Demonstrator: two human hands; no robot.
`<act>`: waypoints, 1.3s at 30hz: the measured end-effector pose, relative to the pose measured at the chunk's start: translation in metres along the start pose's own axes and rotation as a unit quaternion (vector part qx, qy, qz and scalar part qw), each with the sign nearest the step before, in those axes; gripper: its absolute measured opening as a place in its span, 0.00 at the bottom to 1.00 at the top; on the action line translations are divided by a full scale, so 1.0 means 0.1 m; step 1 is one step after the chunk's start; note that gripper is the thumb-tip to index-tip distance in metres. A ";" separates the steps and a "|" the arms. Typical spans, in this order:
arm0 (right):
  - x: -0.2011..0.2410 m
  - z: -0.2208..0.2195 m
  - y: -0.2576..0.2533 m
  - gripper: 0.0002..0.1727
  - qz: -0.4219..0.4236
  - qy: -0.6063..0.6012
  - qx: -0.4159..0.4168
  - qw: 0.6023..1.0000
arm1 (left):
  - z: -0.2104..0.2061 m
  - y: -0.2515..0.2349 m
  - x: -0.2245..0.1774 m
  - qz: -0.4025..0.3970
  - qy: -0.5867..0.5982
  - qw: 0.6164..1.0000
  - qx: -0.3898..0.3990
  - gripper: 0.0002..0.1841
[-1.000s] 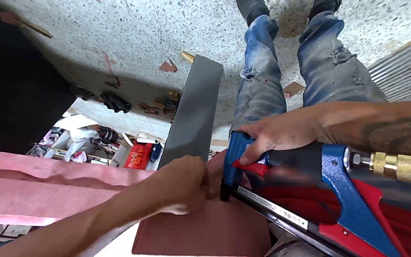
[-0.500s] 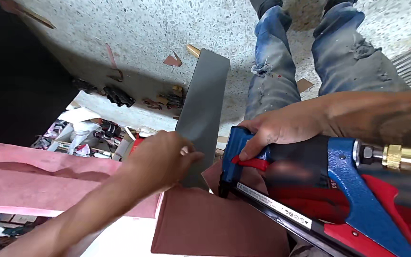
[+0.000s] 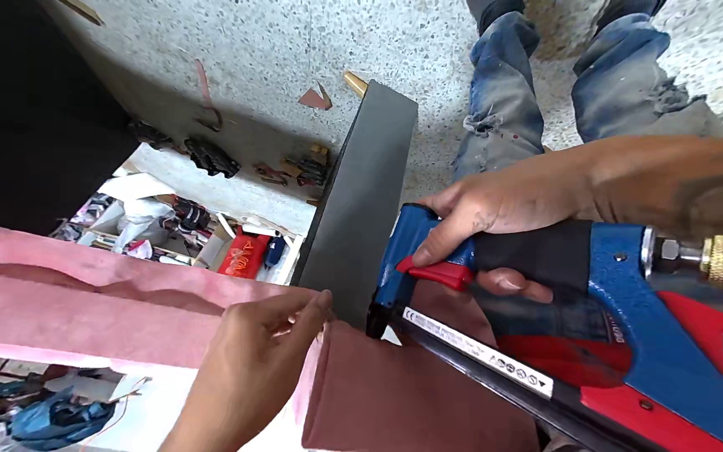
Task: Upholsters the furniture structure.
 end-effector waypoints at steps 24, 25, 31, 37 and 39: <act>0.44 0.18 0.14 0.19 0.099 0.071 0.102 0.987 | -0.34 0.33 0.23 -0.228 0.309 0.921 -0.070 0.21; 0.46 0.17 0.16 0.20 0.100 0.066 0.104 0.987 | -0.35 0.31 0.23 -0.235 0.304 0.921 -0.064 0.21; 0.63 0.05 0.03 0.22 0.091 0.078 0.122 0.985 | -0.39 0.26 0.27 -0.249 0.313 0.916 -0.027 0.23; 0.72 -0.06 -0.11 0.17 0.037 0.093 0.107 0.989 | -0.39 0.26 0.28 -0.226 0.326 0.917 -0.039 0.21; 0.71 -0.07 -0.13 0.17 0.021 0.092 0.115 0.989 | -0.38 0.26 0.28 -0.221 0.320 0.920 -0.039 0.21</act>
Point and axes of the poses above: each hand's wrist, its own y-axis away from the middle knuckle, its own z-axis out of the back of the hand, x = y × z, the point moved 5 cm from there along -y, towards the middle knuckle, and after that the axes turned 2 degrees about -y, right-handed, at the moved point
